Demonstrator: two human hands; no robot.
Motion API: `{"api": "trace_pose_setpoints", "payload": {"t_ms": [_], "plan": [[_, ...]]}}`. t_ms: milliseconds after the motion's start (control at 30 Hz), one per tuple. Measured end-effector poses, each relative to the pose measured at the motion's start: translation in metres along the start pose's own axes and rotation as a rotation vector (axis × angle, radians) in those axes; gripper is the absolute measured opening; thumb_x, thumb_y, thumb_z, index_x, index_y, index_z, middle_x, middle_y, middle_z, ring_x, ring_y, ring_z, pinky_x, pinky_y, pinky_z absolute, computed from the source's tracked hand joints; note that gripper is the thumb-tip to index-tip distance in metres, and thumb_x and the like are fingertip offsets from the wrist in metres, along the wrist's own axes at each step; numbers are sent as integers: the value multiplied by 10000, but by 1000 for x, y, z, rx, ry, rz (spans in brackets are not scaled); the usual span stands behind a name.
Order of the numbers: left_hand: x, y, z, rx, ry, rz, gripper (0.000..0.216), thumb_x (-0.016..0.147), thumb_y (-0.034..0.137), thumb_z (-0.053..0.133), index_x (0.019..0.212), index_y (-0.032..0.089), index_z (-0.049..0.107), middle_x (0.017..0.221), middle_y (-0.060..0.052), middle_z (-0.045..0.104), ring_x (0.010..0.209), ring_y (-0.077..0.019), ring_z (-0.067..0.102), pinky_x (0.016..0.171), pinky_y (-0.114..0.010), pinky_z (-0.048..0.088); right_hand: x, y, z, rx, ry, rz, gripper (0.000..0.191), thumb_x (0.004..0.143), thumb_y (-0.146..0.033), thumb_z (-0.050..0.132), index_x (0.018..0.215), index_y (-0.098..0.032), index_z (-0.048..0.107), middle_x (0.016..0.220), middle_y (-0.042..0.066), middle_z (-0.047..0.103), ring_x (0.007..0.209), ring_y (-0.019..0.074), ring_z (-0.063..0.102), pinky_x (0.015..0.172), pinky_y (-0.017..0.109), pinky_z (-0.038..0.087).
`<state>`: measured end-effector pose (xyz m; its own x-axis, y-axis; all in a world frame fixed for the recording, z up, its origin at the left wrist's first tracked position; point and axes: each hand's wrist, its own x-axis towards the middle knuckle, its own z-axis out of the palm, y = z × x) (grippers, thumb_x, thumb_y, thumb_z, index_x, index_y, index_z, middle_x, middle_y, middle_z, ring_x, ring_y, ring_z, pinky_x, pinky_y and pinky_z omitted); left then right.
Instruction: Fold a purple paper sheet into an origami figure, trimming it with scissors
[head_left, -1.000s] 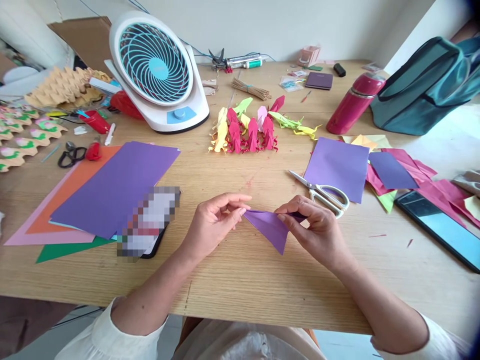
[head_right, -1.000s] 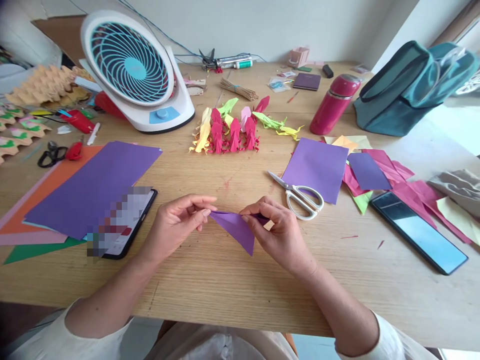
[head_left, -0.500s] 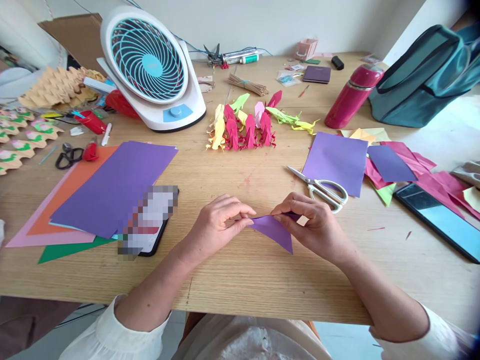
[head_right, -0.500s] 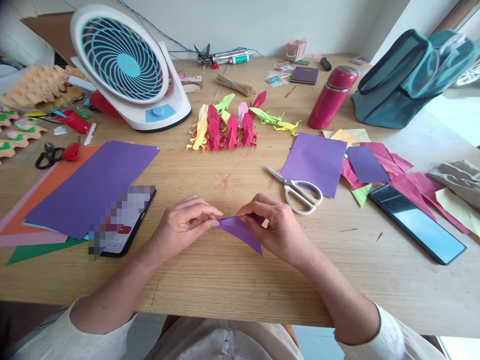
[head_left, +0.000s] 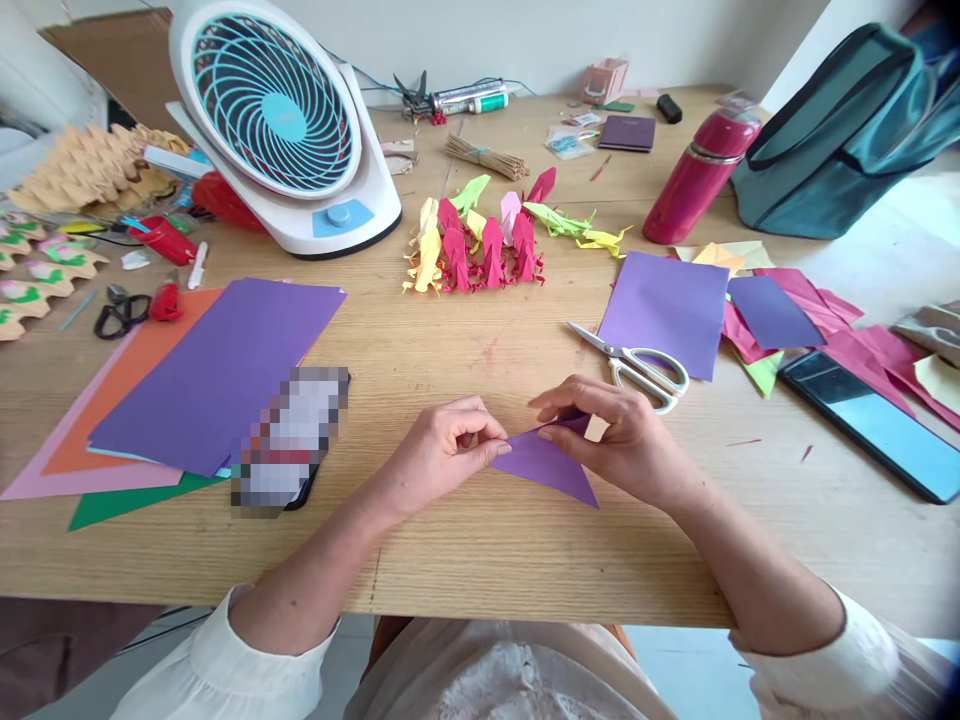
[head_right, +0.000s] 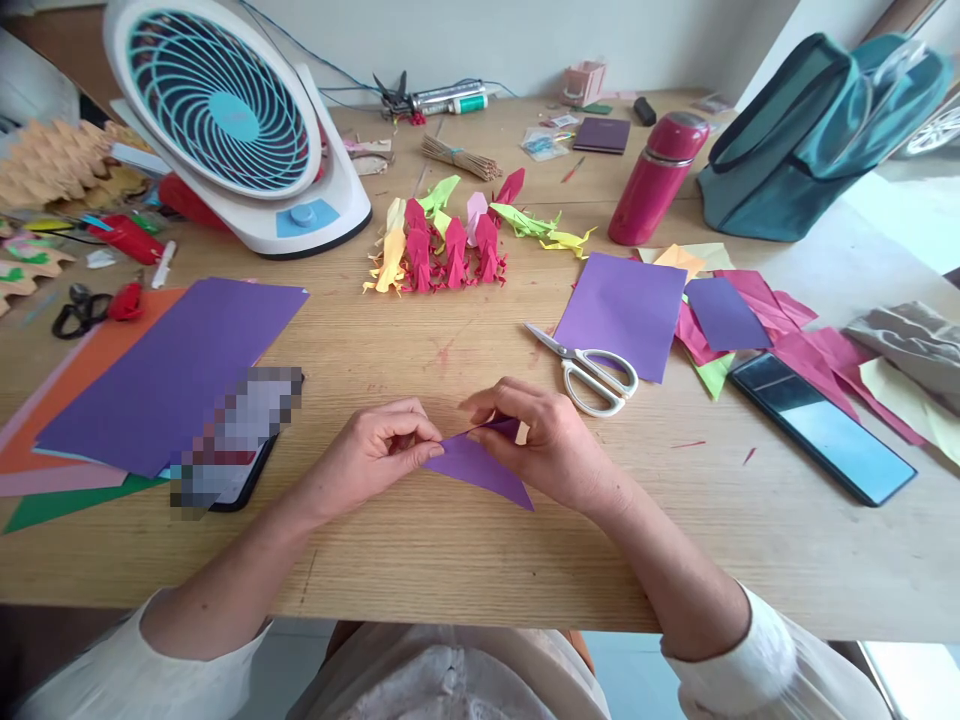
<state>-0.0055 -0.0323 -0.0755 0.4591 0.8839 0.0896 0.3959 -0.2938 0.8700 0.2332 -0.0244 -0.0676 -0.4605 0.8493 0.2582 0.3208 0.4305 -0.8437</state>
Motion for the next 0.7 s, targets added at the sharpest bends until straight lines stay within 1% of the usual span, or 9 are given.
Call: {"api": "trace_pose_setpoints", "payload": {"t_ms": [67,133,167,233,300,333,400,533,700], "plan": [[1,1,1,-13,47,-39,127,879,201,674,758,166,691,719,22,536,649,-95,488,593,-227,362,1,5,0,105,110,64,435,878,-302,722,1291,-242,598,1106,72,683,865,167,662,810,322,565],[2,1,1,-1,117,-60,143,882,207,663,746,166,672,706,25,539,634,-94,471,592,-232,354,3,10,0,230,203,146,676,839,-389,764,1433,-272,462,1221,99,651,898,181,667,815,345,575],[2,2,1,10,153,-62,153,885,210,657,738,166,662,699,27,539,629,-94,465,590,-234,349,3,12,0,283,218,188,728,827,-420,772,1455,-275,435,1238,106,645,904,185,671,808,347,578],[3,3,1,32,204,-55,172,888,217,651,723,167,641,689,29,536,625,-95,457,585,-235,341,5,14,1,346,159,266,667,805,-455,784,1382,-241,528,1168,101,678,891,192,677,793,343,575],[2,3,1,41,219,-45,182,888,220,649,715,169,627,687,30,535,627,-96,457,581,-236,338,6,13,4,360,44,332,480,786,-470,793,1161,-192,683,1013,77,720,847,196,672,771,332,563],[2,4,1,40,215,-41,180,888,218,648,716,170,626,690,29,537,631,-97,462,582,-235,340,6,13,5,370,-8,358,404,784,-476,790,1049,-179,722,943,64,728,812,192,665,745,324,556],[2,4,2,22,196,-34,173,889,216,646,723,171,627,711,23,542,652,-100,480,592,-233,353,6,12,9,421,-64,389,346,791,-487,775,935,-173,750,866,44,731,747,175,646,690,306,539],[1,5,3,-47,157,-46,161,895,224,637,744,167,627,755,14,554,699,-104,520,628,-226,391,6,11,13,547,-76,427,328,770,-474,786,909,-178,760,806,26,726,694,156,624,643,285,515],[-1,4,5,-144,102,-124,174,905,271,631,767,165,629,715,28,566,663,-92,505,614,-218,384,8,8,10,549,-76,508,331,744,-488,789,815,-170,738,701,14,680,598,135,565,544,264,451]]}}
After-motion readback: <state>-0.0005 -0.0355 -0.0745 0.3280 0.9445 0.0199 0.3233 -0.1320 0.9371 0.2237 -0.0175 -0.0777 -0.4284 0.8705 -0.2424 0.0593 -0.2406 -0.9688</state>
